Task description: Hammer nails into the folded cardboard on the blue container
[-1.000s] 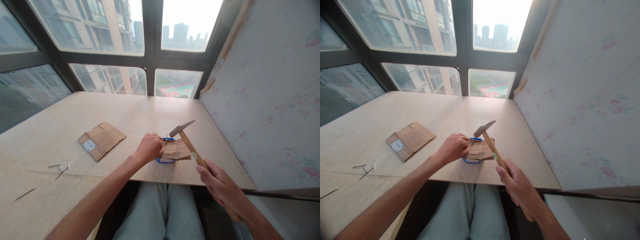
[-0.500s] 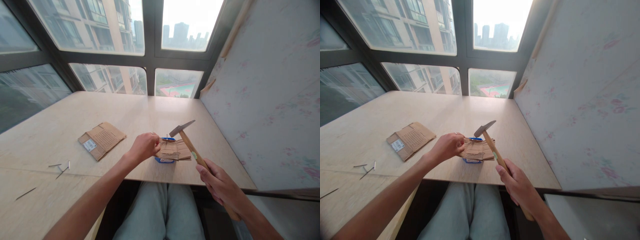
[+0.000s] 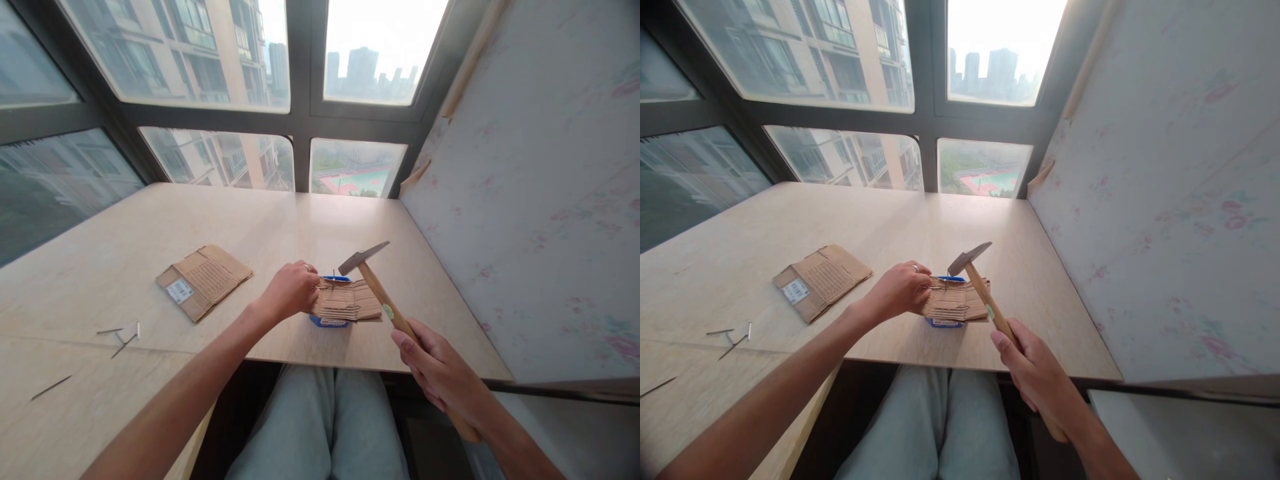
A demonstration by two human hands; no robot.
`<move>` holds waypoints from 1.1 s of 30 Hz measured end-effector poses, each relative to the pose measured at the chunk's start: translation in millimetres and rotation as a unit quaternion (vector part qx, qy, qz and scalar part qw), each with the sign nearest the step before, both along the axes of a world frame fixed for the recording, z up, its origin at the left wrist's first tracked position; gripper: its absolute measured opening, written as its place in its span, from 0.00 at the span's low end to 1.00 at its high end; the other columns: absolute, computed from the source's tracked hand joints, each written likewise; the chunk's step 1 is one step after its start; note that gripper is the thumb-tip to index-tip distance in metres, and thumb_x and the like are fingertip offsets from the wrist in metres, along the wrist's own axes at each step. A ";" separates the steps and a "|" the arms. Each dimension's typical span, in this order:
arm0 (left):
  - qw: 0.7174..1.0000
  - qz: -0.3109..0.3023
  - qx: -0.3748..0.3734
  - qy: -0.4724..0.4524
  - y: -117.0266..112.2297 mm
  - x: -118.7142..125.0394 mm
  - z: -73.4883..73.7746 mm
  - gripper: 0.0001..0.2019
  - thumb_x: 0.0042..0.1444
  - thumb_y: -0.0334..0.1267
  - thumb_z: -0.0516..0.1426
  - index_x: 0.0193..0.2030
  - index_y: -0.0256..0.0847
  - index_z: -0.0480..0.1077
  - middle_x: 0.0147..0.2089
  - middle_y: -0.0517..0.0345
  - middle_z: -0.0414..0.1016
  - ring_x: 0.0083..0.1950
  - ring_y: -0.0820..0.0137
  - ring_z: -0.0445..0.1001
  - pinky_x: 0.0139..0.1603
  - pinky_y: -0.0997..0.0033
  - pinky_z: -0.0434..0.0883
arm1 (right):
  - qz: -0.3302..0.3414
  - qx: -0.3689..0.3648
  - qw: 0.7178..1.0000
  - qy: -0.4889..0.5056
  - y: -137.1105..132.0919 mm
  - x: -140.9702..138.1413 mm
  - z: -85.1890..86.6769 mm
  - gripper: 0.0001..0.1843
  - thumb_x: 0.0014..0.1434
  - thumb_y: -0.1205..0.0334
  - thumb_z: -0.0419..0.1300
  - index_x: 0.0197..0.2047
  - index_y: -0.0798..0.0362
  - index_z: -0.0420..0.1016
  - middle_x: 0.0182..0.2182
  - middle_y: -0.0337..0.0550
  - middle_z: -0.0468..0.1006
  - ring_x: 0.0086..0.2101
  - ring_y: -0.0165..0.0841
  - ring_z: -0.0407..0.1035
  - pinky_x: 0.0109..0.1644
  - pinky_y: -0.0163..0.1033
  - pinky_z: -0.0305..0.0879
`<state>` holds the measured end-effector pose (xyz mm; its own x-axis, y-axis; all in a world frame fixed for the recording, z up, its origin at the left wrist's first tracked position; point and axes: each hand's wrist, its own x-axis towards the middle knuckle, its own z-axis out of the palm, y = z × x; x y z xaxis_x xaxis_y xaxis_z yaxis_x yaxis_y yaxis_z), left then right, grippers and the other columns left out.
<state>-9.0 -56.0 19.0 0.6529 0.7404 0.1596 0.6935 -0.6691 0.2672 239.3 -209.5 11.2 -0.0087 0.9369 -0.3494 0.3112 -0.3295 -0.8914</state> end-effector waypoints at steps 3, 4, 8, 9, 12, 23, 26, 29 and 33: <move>0.997 -0.016 0.016 0.076 1.8 -0.4 0.7 0.12 0.57 0.29 0.54 0.26 0.38 0.77 0.42 0.46 0.82 0.44 0.58 0.76 0.43 0.62 0.72 | -0.002 0.003 1.000 0.001 0.3 0.1 0.0 0.23 0.64 0.37 0.52 0.32 0.48 0.58 0.18 0.24 0.57 0.09 0.19 0.48 0.08 0.25 0.43; 0.995 -0.021 0.022 0.092 2.2 -0.5 0.9 0.12 0.57 0.28 0.54 0.27 0.38 0.77 0.43 0.46 0.82 0.44 0.59 0.76 0.42 0.63 0.71 | -0.003 0.003 1.000 0.000 0.3 0.2 -0.4 0.23 0.64 0.37 0.52 0.32 0.48 0.58 0.18 0.24 0.57 0.09 0.19 0.48 0.08 0.25 0.43; 0.987 -0.053 0.053 0.139 3.5 -0.1 -0.9 0.09 0.56 0.24 0.55 0.32 0.36 0.76 0.45 0.46 0.81 0.45 0.59 0.76 0.40 0.64 0.69 | -0.004 0.001 1.000 0.002 -0.2 1.4 -3.0 0.22 0.64 0.37 0.51 0.32 0.48 0.57 0.18 0.24 0.57 0.09 0.18 0.47 0.08 0.25 0.44; 0.986 -0.059 0.063 0.146 4.0 0.1 -2.1 0.09 0.57 0.24 0.55 0.34 0.35 0.76 0.45 0.46 0.81 0.46 0.59 0.76 0.40 0.64 0.68 | -0.003 -0.001 1.000 0.002 -0.3 1.9 -3.7 0.22 0.64 0.37 0.51 0.33 0.48 0.58 0.18 0.24 0.57 0.09 0.19 0.47 0.08 0.25 0.43; 0.982 -0.075 0.085 0.151 6.5 0.8 -5.5 0.08 0.59 0.25 0.55 0.36 0.34 0.76 0.46 0.45 0.80 0.48 0.59 0.75 0.42 0.63 0.68 | 0.000 -0.002 1.000 -0.004 0.3 3.2 -5.3 0.23 0.64 0.37 0.51 0.33 0.48 0.58 0.18 0.24 0.57 0.09 0.19 0.47 0.08 0.25 0.43; 0.974 -0.031 0.103 0.198 8.9 -4.0 13.8 0.10 0.61 0.28 0.51 0.39 0.31 0.74 0.33 0.46 0.78 0.32 0.62 0.77 0.30 0.67 0.67 | 0.004 0.003 1.000 -0.014 -0.7 6.7 -8.1 0.24 0.64 0.35 0.50 0.33 0.48 0.57 0.16 0.23 0.56 0.09 0.19 0.47 0.08 0.25 0.45; 0.975 -0.039 0.102 0.196 9.4 -5.5 19.7 0.10 0.61 0.27 0.50 0.39 0.31 0.74 0.35 0.46 0.77 0.32 0.63 0.77 0.27 0.69 0.65 | 0.001 0.004 1.000 -0.013 -0.1 5.3 -6.8 0.24 0.64 0.35 0.51 0.33 0.48 0.58 0.16 0.23 0.56 0.09 0.19 0.47 0.08 0.25 0.46; 0.978 -0.055 0.077 0.186 11.0 -4.8 24.9 0.09 0.60 0.27 0.51 0.36 0.34 0.74 0.36 0.48 0.77 0.32 0.65 0.76 0.28 0.69 0.64 | 0.000 0.004 1.000 -0.005 1.5 2.7 -4.6 0.24 0.63 0.34 0.51 0.34 0.48 0.58 0.15 0.23 0.55 0.09 0.20 0.46 0.08 0.25 0.45; 0.981 -0.088 0.032 0.173 13.8 -4.0 29.9 0.09 0.62 0.27 0.51 0.35 0.36 0.72 0.37 0.51 0.77 0.33 0.68 0.75 0.29 0.70 0.63 | -0.001 -0.001 1.000 0.001 3.1 -0.6 -0.8 0.24 0.62 0.34 0.52 0.34 0.48 0.58 0.15 0.23 0.55 0.09 0.20 0.46 0.08 0.25 0.45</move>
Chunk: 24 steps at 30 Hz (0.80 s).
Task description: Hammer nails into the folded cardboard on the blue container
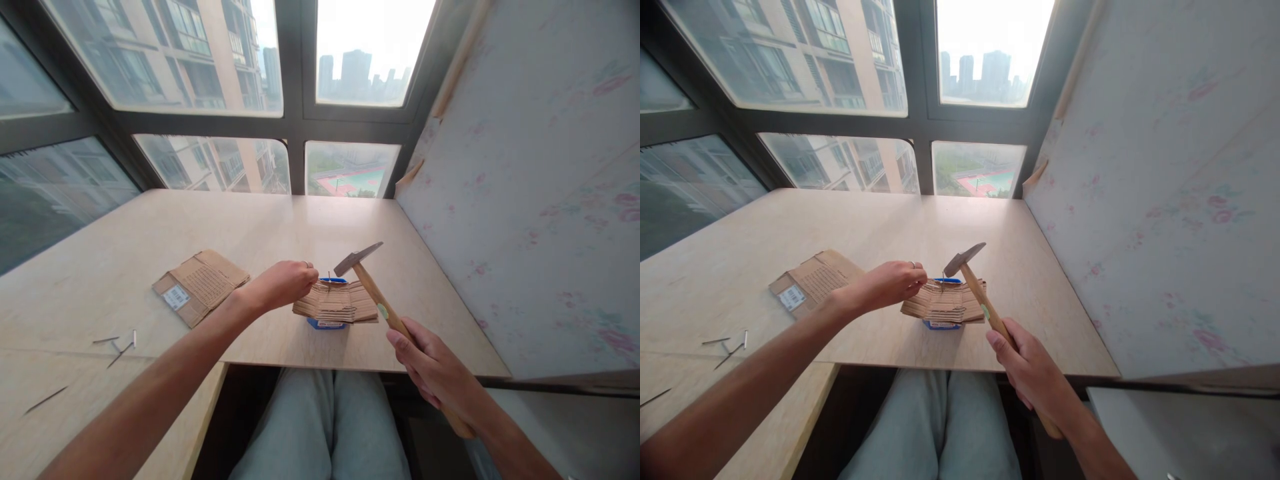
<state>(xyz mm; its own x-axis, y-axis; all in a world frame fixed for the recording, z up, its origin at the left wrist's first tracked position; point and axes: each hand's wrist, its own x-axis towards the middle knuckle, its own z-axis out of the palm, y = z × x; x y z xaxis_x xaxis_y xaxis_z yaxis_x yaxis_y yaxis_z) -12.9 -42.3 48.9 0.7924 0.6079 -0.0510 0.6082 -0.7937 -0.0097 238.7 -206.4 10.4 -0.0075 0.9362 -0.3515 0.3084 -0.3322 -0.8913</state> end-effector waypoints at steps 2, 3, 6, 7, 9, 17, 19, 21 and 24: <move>1.000 -0.009 -0.014 0.001 1.8 -0.9 1.2 0.10 0.64 0.27 0.50 0.36 0.36 0.72 0.38 0.52 0.76 0.32 0.69 0.74 0.29 0.70 0.62 | -0.002 -0.001 1.000 0.000 0.1 -0.9 1.4 0.25 0.61 0.33 0.52 0.34 0.48 0.58 0.15 0.23 0.55 0.09 0.20 0.46 0.08 0.25 0.45; 1.000 -0.013 -0.018 0.002 2.8 -1.6 1.4 0.10 0.64 0.26 0.49 0.36 0.36 0.71 0.38 0.52 0.76 0.32 0.70 0.74 0.28 0.71 0.61 | -0.003 -0.002 1.000 0.000 0.0 -1.1 1.8 0.25 0.61 0.33 0.52 0.34 0.48 0.58 0.15 0.22 0.55 0.09 0.20 0.46 0.08 0.25 0.45; 0.999 -0.022 -0.027 0.001 6.1 -2.8 0.7 0.10 0.63 0.24 0.49 0.36 0.36 0.71 0.39 0.52 0.74 0.32 0.71 0.73 0.29 0.71 0.61 | -0.004 -0.007 1.000 -0.001 -0.4 -0.6 1.5 0.25 0.61 0.33 0.52 0.33 0.48 0.58 0.14 0.22 0.55 0.09 0.20 0.46 0.07 0.24 0.44; 0.999 -0.024 -0.029 0.001 7.2 -2.6 0.4 0.11 0.62 0.22 0.50 0.36 0.36 0.71 0.39 0.52 0.74 0.32 0.70 0.73 0.29 0.71 0.61 | -0.005 -0.007 1.000 0.000 -0.5 -0.2 1.1 0.25 0.61 0.33 0.52 0.33 0.48 0.58 0.14 0.22 0.55 0.09 0.20 0.46 0.07 0.24 0.44; 0.999 -0.031 -0.036 0.003 9.2 -0.8 -0.1 0.11 0.60 0.21 0.50 0.36 0.36 0.72 0.40 0.51 0.74 0.34 0.70 0.74 0.30 0.71 0.61 | -0.008 -0.006 1.000 0.003 -0.7 0.8 0.1 0.25 0.61 0.33 0.52 0.33 0.47 0.57 0.14 0.22 0.55 0.09 0.20 0.46 0.07 0.24 0.44; 0.997 -0.059 -0.036 0.038 17.1 16.0 0.8 0.13 0.59 0.20 0.50 0.36 0.36 0.74 0.41 0.50 0.76 0.36 0.67 0.75 0.32 0.70 0.62 | -0.011 -0.006 1.000 0.009 -2.3 5.6 -6.9 0.25 0.62 0.33 0.51 0.32 0.48 0.57 0.15 0.23 0.56 0.09 0.19 0.46 0.08 0.24 0.44; 0.997 -0.056 -0.038 0.036 18.8 19.1 0.7 0.12 0.61 0.22 0.49 0.38 0.36 0.73 0.40 0.50 0.77 0.37 0.67 0.76 0.32 0.69 0.61 | -0.012 -0.006 1.000 0.014 -2.5 6.6 -8.5 0.25 0.62 0.33 0.52 0.32 0.47 0.56 0.15 0.23 0.56 0.09 0.19 0.46 0.08 0.24 0.45; 0.998 -0.046 -0.041 0.029 20.0 21.0 0.9 0.11 0.63 0.24 0.49 0.40 0.36 0.72 0.39 0.49 0.78 0.37 0.65 0.76 0.32 0.69 0.61 | -0.012 -0.008 1.000 0.014 -2.3 7.2 -9.1 0.25 0.62 0.33 0.52 0.32 0.47 0.56 0.15 0.23 0.56 0.09 0.19 0.47 0.08 0.24 0.45; 0.998 -0.037 -0.056 0.020 21.2 22.4 2.5 0.09 0.63 0.27 0.49 0.42 0.36 0.71 0.38 0.50 0.78 0.37 0.65 0.76 0.31 0.69 0.60 | -0.015 -0.012 1.000 0.010 -1.8 7.7 -9.0 0.25 0.62 0.33 0.52 0.32 0.47 0.57 0.15 0.23 0.55 0.09 0.19 0.46 0.08 0.24 0.44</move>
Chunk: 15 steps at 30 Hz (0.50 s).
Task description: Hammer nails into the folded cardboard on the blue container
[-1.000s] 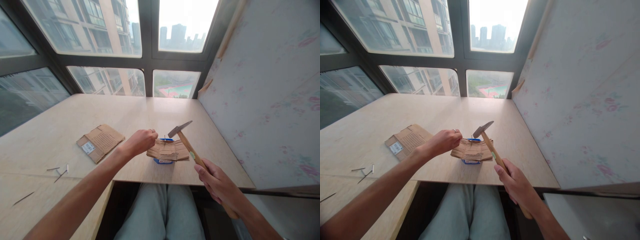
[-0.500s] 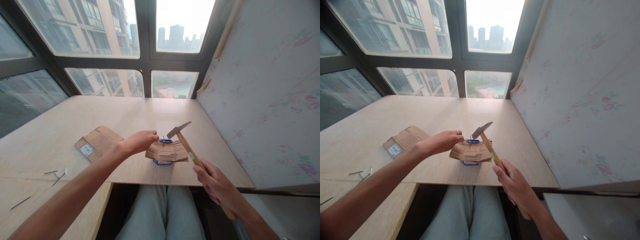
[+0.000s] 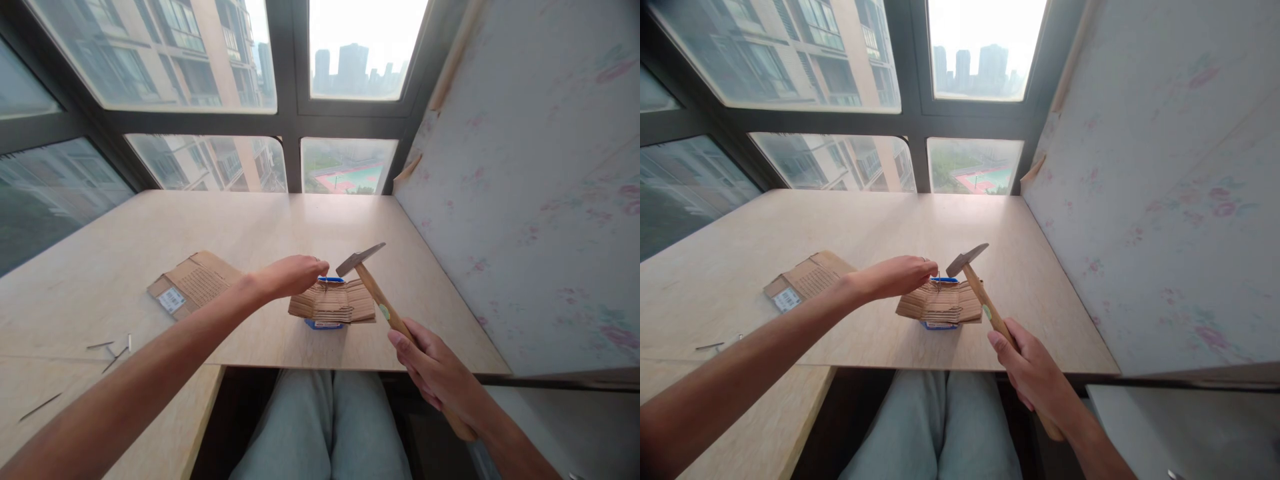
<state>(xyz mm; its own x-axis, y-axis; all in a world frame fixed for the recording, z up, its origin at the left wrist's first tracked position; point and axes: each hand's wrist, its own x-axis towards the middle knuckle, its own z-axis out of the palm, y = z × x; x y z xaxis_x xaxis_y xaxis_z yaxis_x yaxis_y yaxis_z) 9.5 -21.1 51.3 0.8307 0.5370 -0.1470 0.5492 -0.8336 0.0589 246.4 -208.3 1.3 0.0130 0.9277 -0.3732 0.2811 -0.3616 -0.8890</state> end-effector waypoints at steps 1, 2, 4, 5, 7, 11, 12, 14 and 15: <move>1.000 0.002 -0.005 -0.002 0.3 0.3 0.7 0.09 0.63 0.27 0.49 0.43 0.37 0.70 0.38 0.50 0.79 0.37 0.65 0.76 0.31 0.69 0.60 | -0.002 0.000 1.000 0.001 0.1 0.1 0.1 0.25 0.62 0.33 0.52 0.32 0.47 0.57 0.15 0.23 0.56 0.09 0.19 0.46 0.08 0.24 0.44; 1.000 0.004 -0.009 -0.005 0.6 0.5 1.3 0.09 0.63 0.28 0.49 0.44 0.37 0.70 0.38 0.50 0.79 0.37 0.65 0.76 0.31 0.69 0.60 | -0.002 0.001 1.000 0.002 0.2 0.3 0.1 0.25 0.62 0.34 0.52 0.32 0.47 0.57 0.15 0.23 0.56 0.09 0.19 0.47 0.08 0.24 0.44; 1.000 0.007 -0.016 -0.007 1.0 1.0 2.0 0.10 0.63 0.28 0.49 0.46 0.38 0.70 0.38 0.50 0.79 0.37 0.65 0.76 0.31 0.69 0.59 | -0.001 0.002 1.000 0.005 0.4 0.5 -0.2 0.24 0.62 0.34 0.52 0.32 0.48 0.57 0.15 0.23 0.55 0.09 0.20 0.46 0.08 0.24 0.44; 1.000 0.009 -0.019 -0.006 1.2 1.3 1.9 0.10 0.63 0.28 0.49 0.46 0.38 0.69 0.38 0.50 0.79 0.36 0.65 0.76 0.30 0.70 0.59 | 0.000 0.002 1.000 0.007 0.4 0.6 -0.5 0.24 0.63 0.35 0.52 0.33 0.48 0.57 0.15 0.23 0.55 0.09 0.20 0.46 0.08 0.24 0.44; 1.000 0.012 -0.025 -0.002 1.5 2.2 1.1 0.11 0.63 0.29 0.48 0.47 0.38 0.69 0.36 0.50 0.78 0.35 0.65 0.75 0.29 0.70 0.58 | 0.001 0.002 1.000 0.011 0.4 0.8 -1.2 0.23 0.63 0.35 0.52 0.34 0.48 0.58 0.15 0.23 0.56 0.09 0.20 0.47 0.08 0.24 0.45; 0.999 0.027 -0.035 0.003 1.1 4.2 -0.2 0.14 0.62 0.29 0.48 0.53 0.38 0.65 0.37 0.50 0.79 0.34 0.65 0.75 0.30 0.70 0.59 | 0.002 0.002 1.000 0.013 -0.3 1.1 -2.5 0.23 0.64 0.35 0.52 0.34 0.48 0.58 0.17 0.24 0.57 0.09 0.20 0.48 0.08 0.25 0.44; 0.999 0.031 -0.036 0.005 0.9 4.7 0.0 0.15 0.62 0.28 0.48 0.54 0.38 0.65 0.38 0.50 0.79 0.34 0.65 0.75 0.30 0.70 0.60 | 0.001 0.002 1.000 0.012 -0.6 1.3 -2.7 0.24 0.64 0.35 0.52 0.34 0.48 0.58 0.17 0.24 0.57 0.09 0.20 0.48 0.08 0.25 0.44; 0.999 0.036 -0.036 0.013 0.5 5.9 1.4 0.15 0.61 0.28 0.49 0.55 0.38 0.65 0.38 0.49 0.78 0.34 0.65 0.75 0.30 0.70 0.60 | 0.002 0.002 1.000 0.011 -1.1 1.7 -3.1 0.24 0.64 0.35 0.52 0.34 0.48 0.58 0.17 0.24 0.57 0.09 0.19 0.48 0.08 0.24 0.44; 0.999 0.036 -0.036 0.017 0.4 6.8 2.3 0.15 0.61 0.28 0.49 0.54 0.38 0.65 0.37 0.49 0.78 0.34 0.65 0.74 0.30 0.70 0.60 | 0.002 0.001 1.000 0.010 -1.3 1.9 -3.2 0.24 0.64 0.35 0.51 0.34 0.48 0.58 0.16 0.23 0.57 0.09 0.19 0.48 0.08 0.24 0.44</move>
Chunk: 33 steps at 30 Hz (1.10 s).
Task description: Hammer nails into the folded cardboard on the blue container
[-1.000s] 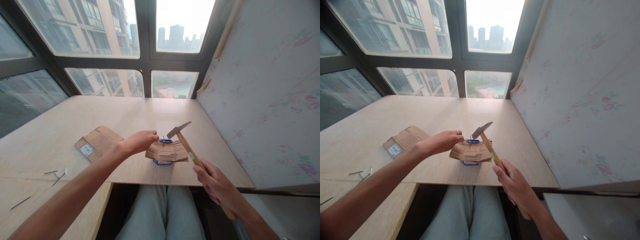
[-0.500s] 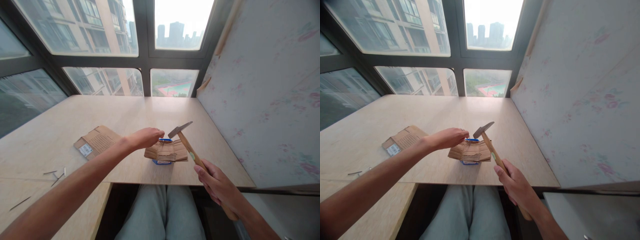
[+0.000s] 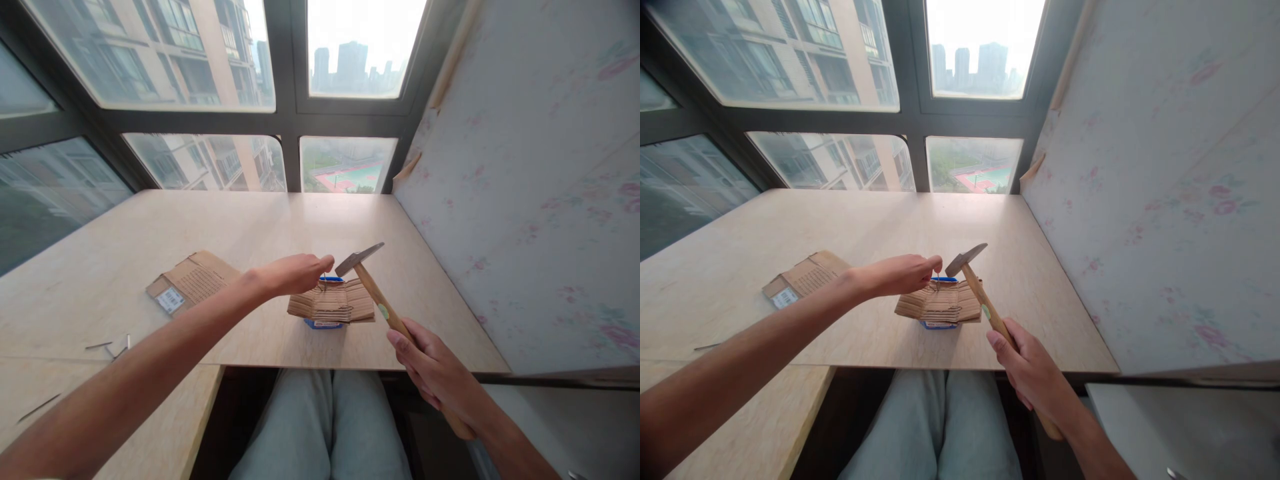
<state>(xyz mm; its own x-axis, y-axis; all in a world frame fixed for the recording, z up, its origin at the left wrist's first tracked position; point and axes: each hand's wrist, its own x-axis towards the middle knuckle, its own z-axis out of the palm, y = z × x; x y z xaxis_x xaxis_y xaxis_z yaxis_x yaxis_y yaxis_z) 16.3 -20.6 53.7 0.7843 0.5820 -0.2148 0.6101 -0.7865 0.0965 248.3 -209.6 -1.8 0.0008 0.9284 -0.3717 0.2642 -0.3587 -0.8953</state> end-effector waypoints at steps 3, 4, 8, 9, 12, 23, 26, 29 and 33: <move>1.000 -0.009 0.003 0.007 0.5 3.8 2.9 0.15 0.61 0.28 0.49 0.54 0.39 0.64 0.36 0.50 0.78 0.33 0.65 0.74 0.30 0.70 0.60 | 0.004 0.001 1.000 -0.002 -0.1 0.1 0.1 0.24 0.64 0.35 0.51 0.34 0.48 0.58 0.15 0.23 0.56 0.09 0.20 0.47 0.08 0.24 0.44; 1.000 -0.013 0.004 0.006 0.9 5.4 3.7 0.15 0.61 0.28 0.49 0.54 0.39 0.64 0.36 0.51 0.78 0.33 0.66 0.74 0.30 0.70 0.59 | 0.004 0.000 1.000 -0.003 -0.1 0.0 0.2 0.24 0.64 0.35 0.51 0.34 0.48 0.58 0.15 0.23 0.56 0.09 0.20 0.47 0.08 0.24 0.45; 1.000 -0.019 -0.015 -0.006 4.1 10.0 5.4 0.15 0.59 0.29 0.52 0.54 0.38 0.63 0.35 0.53 0.77 0.31 0.68 0.72 0.28 0.71 0.57 | -0.003 -0.001 1.000 -0.003 -0.1 -0.7 0.1 0.24 0.64 0.35 0.51 0.33 0.48 0.57 0.16 0.24 0.57 0.09 0.19 0.47 0.08 0.24 0.44; 0.999 -0.018 -0.025 -0.014 5.2 10.0 5.1 0.16 0.58 0.29 0.53 0.54 0.38 0.63 0.35 0.53 0.77 0.31 0.68 0.72 0.28 0.71 0.57 | -0.005 0.000 1.000 -0.002 -0.2 -0.7 -0.2 0.24 0.64 0.36 0.51 0.32 0.48 0.57 0.16 0.24 0.57 0.09 0.19 0.47 0.08 0.24 0.44; 0.997 -0.007 -0.058 -0.051 8.3 7.2 2.2 0.19 0.57 0.28 0.54 0.56 0.38 0.61 0.36 0.54 0.79 0.32 0.69 0.73 0.29 0.73 0.59 | -0.010 0.001 1.000 0.003 -0.6 -0.1 -1.2 0.24 0.64 0.36 0.52 0.32 0.48 0.57 0.17 0.24 0.57 0.09 0.19 0.48 0.08 0.24 0.44; 0.964 0.079 -0.119 -0.225 1.4 -3.5 -40.2 0.27 0.57 0.29 0.57 0.63 0.40 0.58 0.39 0.56 0.83 0.38 0.69 0.79 0.41 0.71 0.70 | -0.021 0.009 1.000 0.018 -0.4 0.7 3.6 0.25 0.62 0.35 0.54 0.31 0.47 0.56 0.17 0.24 0.57 0.09 0.19 0.47 0.08 0.25 0.45; 0.953 0.090 -0.139 -0.252 -0.6 -6.2 -47.8 0.29 0.57 0.30 0.58 0.65 0.41 0.57 0.41 0.56 0.83 0.41 0.69 0.80 0.44 0.70 0.72 | -0.015 0.006 1.000 0.015 1.2 -1.4 6.2 0.25 0.61 0.33 0.54 0.31 0.47 0.56 0.15 0.23 0.56 0.09 0.19 0.46 0.08 0.25 0.45; 0.948 0.098 -0.154 -0.261 -2.7 -8.0 -49.7 0.27 0.57 0.30 0.59 0.63 0.43 0.60 0.42 0.57 0.84 0.44 0.68 0.81 0.47 0.70 0.73 | -0.008 0.005 1.000 0.011 2.1 -3.3 6.6 0.26 0.62 0.34 0.53 0.31 0.47 0.55 0.14 0.22 0.55 0.09 0.19 0.45 0.08 0.24 0.45; 0.947 0.119 -0.143 -0.263 -5.2 -7.5 -49.7 0.26 0.57 0.31 0.59 0.62 0.44 0.62 0.42 0.58 0.84 0.45 0.67 0.81 0.48 0.69 0.74 | -0.005 0.009 1.000 0.009 2.8 -5.5 5.5 0.25 0.62 0.34 0.53 0.31 0.48 0.56 0.17 0.23 0.56 0.09 0.19 0.47 0.08 0.25 0.45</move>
